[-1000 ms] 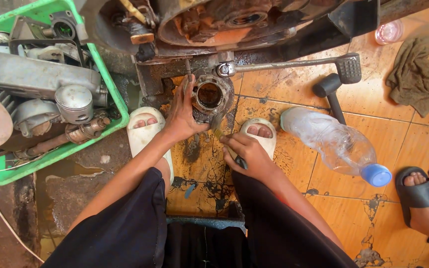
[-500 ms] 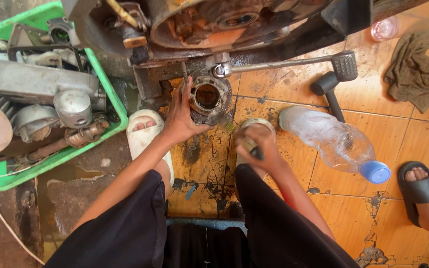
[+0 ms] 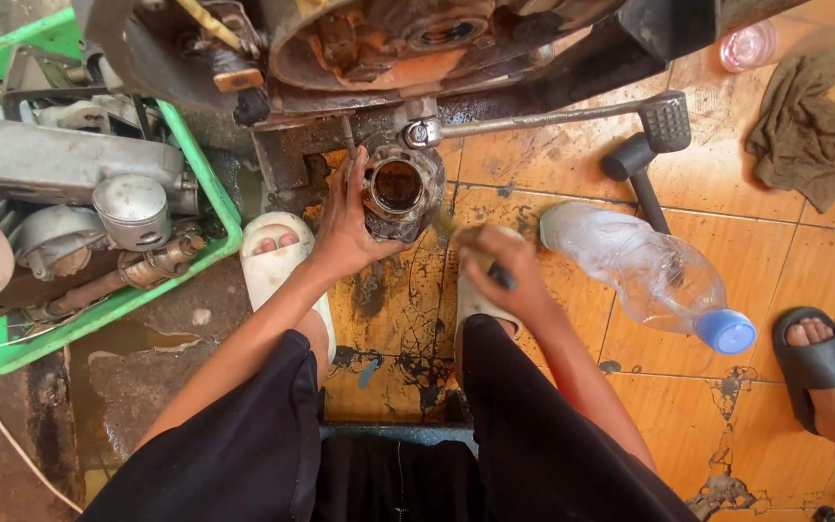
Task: The person cleans a cylindrical engine cylinder head using a brush and water. They pour water from a plastic bottle onto the part and scrub the interior and exterior surfaces with a brush, rotating the part to access different areas.
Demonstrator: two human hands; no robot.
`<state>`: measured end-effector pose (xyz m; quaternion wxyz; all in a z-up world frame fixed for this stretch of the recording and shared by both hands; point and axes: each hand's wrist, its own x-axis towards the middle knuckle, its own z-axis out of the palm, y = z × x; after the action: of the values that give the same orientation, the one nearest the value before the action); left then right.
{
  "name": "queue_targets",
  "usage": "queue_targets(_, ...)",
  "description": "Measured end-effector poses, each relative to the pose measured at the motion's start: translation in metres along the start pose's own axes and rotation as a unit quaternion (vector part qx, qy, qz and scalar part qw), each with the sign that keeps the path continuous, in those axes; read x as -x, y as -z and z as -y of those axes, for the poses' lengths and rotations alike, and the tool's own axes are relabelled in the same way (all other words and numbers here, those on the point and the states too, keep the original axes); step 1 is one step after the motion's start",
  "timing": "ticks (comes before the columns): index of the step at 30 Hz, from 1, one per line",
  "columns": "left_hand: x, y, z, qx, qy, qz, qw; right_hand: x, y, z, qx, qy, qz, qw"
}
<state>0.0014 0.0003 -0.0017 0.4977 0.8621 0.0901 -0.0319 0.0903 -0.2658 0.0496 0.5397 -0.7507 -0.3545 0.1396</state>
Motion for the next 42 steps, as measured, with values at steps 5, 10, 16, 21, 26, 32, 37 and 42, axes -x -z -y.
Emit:
queue_targets(5, -0.001, 0.001, -0.007, -0.007, 0.012, 0.001, 1.0, -0.034, 0.013, 0.001, -0.002, -0.057, -0.091, 0.994)
queue_targets(10, -0.004, -0.002, -0.003, -0.011, 0.003, -0.011, 1.0, -0.026, 0.012, 0.018, -0.125, -0.333, -0.109, 0.928)
queue_targets(16, 0.0, -0.006, -0.001, -0.025, -0.013, -0.019, 0.999, -0.025, 0.018, -0.028, -0.252, -0.34, -0.179, 0.888)
queue_targets(21, 0.0, -0.009, -0.002, -0.022, 0.023, -0.011, 0.999, -0.022, 0.014, 0.01, -0.224, -0.441, -0.109, 0.862)
queue_targets(26, 0.002, -0.012, 0.003, -0.012, 0.004, -0.018, 1.0, -0.017, 0.011, -0.034, -0.252, -0.403, -0.214, 0.853)
queue_targets(32, 0.003, -0.01, -0.002, -0.052, 0.004, -0.015, 0.999, 0.007, -0.014, -0.015, -0.089, -0.277, -0.067, 0.954)
queue_targets(37, -0.002, -0.01, -0.013, -0.087, 0.021, 0.007, 0.996, 0.008, -0.003, 0.011, -0.096, -0.257, -0.05, 0.96)
queue_targets(42, -0.022, -0.005, -0.002, -0.127, -0.182, -0.095, 0.971, -0.006, 0.001, -0.009, -0.107, -0.199, -0.132, 0.965)
